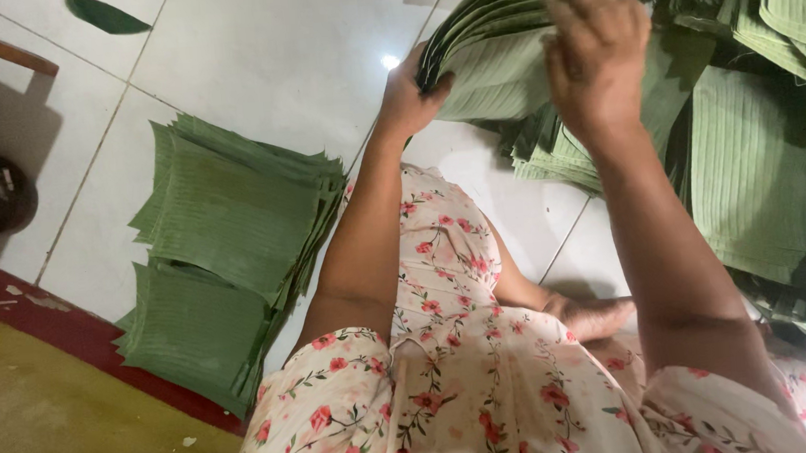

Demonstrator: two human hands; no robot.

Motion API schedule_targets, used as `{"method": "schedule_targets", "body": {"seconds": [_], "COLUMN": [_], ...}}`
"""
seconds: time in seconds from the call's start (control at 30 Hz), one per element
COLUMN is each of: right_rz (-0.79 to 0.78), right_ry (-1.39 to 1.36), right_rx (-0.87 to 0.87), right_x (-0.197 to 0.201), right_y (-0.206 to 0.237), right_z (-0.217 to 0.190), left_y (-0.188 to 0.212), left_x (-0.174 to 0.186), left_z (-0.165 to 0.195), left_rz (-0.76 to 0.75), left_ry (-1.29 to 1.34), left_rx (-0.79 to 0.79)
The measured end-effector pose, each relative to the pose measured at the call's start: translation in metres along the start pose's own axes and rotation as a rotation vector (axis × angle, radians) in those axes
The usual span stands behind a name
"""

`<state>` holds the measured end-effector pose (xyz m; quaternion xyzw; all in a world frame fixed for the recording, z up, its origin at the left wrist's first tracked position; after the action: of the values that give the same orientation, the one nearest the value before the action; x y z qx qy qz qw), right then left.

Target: The person sits on the floor and sorts cut banana leaf sheets, picking up stacks of leaves by hand, squaring and aligning the edges, and placing them into organized piles on the floor. They repeatedly gather loose sheets, tap the stack to even it, and set the finished stack with other piles.

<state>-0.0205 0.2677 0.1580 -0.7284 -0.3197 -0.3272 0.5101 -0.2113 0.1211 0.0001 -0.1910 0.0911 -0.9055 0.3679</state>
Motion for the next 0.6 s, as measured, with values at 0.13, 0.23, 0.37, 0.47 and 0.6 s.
{"method": "schedule_targets", "body": {"seconds": [0.13, 0.23, 0.37, 0.47, 0.6], "right_rz": [-0.034, -0.066, -0.025, -0.071, -0.21], "right_ry": [0.193, 0.128, 0.186, 0.184, 0.005], "right_rx": [0.166, 0.128, 0.218, 0.282, 0.25], "right_x": [-0.017, -0.02, -0.015, -0.019, -0.028], "right_y": [-0.019, -0.023, -0.032, -0.048, -0.076], "right_z": [-0.014, -0.012, -0.016, -0.013, 0.001], "left_y": [-0.002, -0.001, -0.001, -0.001, 0.0], "left_x": [0.002, 0.003, 0.002, 0.001, 0.001], "left_z": [0.004, 0.004, 0.001, 0.001, 0.004], "left_rz": [-0.002, -0.005, -0.024, -0.034, -0.044], "left_ry": [0.043, 0.051, 0.058, 0.101, 0.086], "left_rx": [-0.046, -0.041, -0.004, -0.02, -0.045]}}
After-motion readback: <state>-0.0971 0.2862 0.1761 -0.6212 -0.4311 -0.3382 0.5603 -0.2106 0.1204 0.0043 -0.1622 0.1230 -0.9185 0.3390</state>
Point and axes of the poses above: each hand's wrist, its own y-axis away from the middle knuckle, its own x-axis out of the back of the hand, z = x × y, the point moved 5 cm from there along -y, towards the middle knuckle, and after that the axes turned 5 degrees about -y, right-handed, at the moved point
